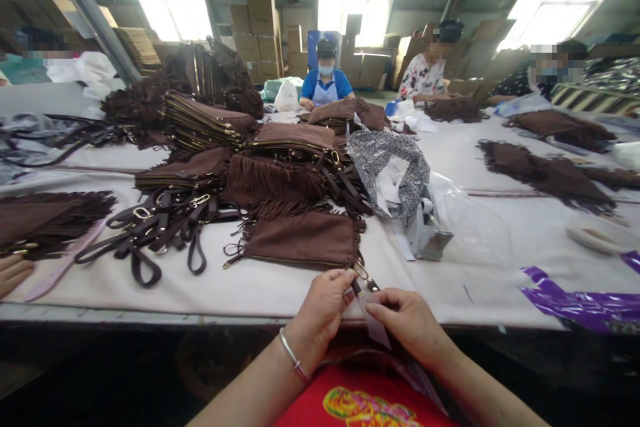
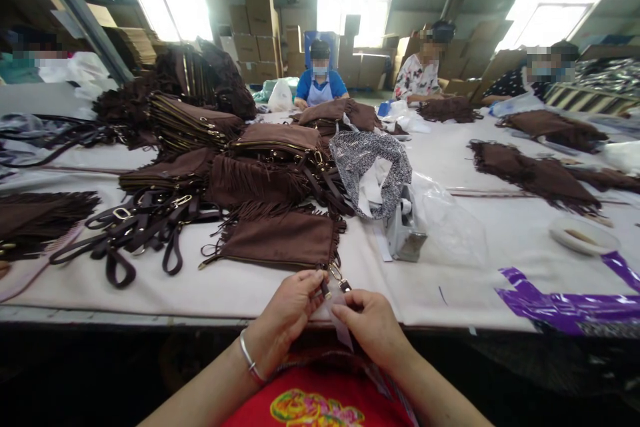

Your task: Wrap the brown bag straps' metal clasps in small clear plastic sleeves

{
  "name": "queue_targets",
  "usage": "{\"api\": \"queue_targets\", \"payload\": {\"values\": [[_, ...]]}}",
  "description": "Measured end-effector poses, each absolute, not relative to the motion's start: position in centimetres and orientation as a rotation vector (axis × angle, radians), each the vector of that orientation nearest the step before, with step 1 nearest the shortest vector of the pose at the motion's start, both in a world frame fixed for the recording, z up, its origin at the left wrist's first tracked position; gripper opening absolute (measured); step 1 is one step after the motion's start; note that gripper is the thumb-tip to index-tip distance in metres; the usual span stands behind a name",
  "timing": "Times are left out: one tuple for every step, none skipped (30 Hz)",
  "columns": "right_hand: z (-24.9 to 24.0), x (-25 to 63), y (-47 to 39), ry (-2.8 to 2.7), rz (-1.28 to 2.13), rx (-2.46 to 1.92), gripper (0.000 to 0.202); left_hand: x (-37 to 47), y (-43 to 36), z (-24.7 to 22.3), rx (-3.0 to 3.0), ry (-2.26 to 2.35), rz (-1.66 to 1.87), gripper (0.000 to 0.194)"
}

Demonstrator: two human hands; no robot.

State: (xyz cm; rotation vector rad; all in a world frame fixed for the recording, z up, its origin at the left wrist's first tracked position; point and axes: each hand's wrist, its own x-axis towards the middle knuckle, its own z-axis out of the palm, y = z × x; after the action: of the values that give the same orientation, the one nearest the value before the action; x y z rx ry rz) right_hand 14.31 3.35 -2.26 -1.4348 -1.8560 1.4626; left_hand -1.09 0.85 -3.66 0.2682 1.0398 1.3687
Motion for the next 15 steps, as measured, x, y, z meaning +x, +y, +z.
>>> {"api": "queue_targets", "payload": {"values": [[-2.3,14.2,3.4,-1.804,1.511,-1.435,0.024,-1.1,0.8,-3.7,0.268,1.043,1.370,0.031],[-2.3,14.1,3.4,-1.751,1.567,-1.439,0.025,-1.1,0.8,-3.8,0.271,1.048,1.371,0.031],[-2.3,14.0,3.3,-1.699,1.627,-1.449,0.026,-1.0,0.7,-3.8,0.277,1.057,1.373,0.032],[-2.2,13.9,3.2,-1.653,1.688,-1.459,0.028,-1.0,0.7,-3.9,0.286,1.066,1.375,0.032],[-2.2,13.8,3.1,-1.616,1.741,-1.466,0.030,-1.0,0.7,-3.9,0.299,1.074,1.375,0.032],[-2.2,13.7,3.0,-1.595,1.780,-1.468,0.031,-1.0,0.6,-3.9,0.312,1.079,1.376,0.032],[-2.2,13.7,2.9,-1.585,1.800,-1.466,0.032,-1.0,0.6,-3.9,0.323,1.081,1.378,0.032],[-2.3,13.6,2.9,-1.578,1.804,-1.461,0.033,-0.9,0.6,-4.0,0.331,1.081,1.380,0.032],[-2.3,13.6,2.9,-1.571,1.799,-1.455,0.033,-0.9,0.6,-4.0,0.336,1.081,1.377,0.032],[-2.4,13.5,2.9,-1.562,1.794,-1.454,0.033,-0.9,0.6,-4.0,0.339,1.085,1.370,0.033],[-2.5,13.5,3.0,-1.549,1.791,-1.457,0.033,-0.9,0.6,-4.1,0.341,1.093,1.360,0.033],[-2.6,13.4,3.1,-1.534,1.792,-1.459,0.033,-0.9,0.5,-4.2,0.344,1.100,1.347,0.034],[-2.7,13.4,3.3,-1.518,1.795,-1.458,0.034,-0.9,0.5,-4.3,0.348,1.103,1.331,0.034],[-2.8,13.2,3.4,-1.504,1.798,-1.453,0.034,-1.0,0.5,-4.4,0.357,1.104,1.312,0.035],[-2.9,13.1,3.6,-1.493,1.798,-1.445,0.035,-1.1,0.4,-4.4,0.366,1.102,1.289,0.035]]}}
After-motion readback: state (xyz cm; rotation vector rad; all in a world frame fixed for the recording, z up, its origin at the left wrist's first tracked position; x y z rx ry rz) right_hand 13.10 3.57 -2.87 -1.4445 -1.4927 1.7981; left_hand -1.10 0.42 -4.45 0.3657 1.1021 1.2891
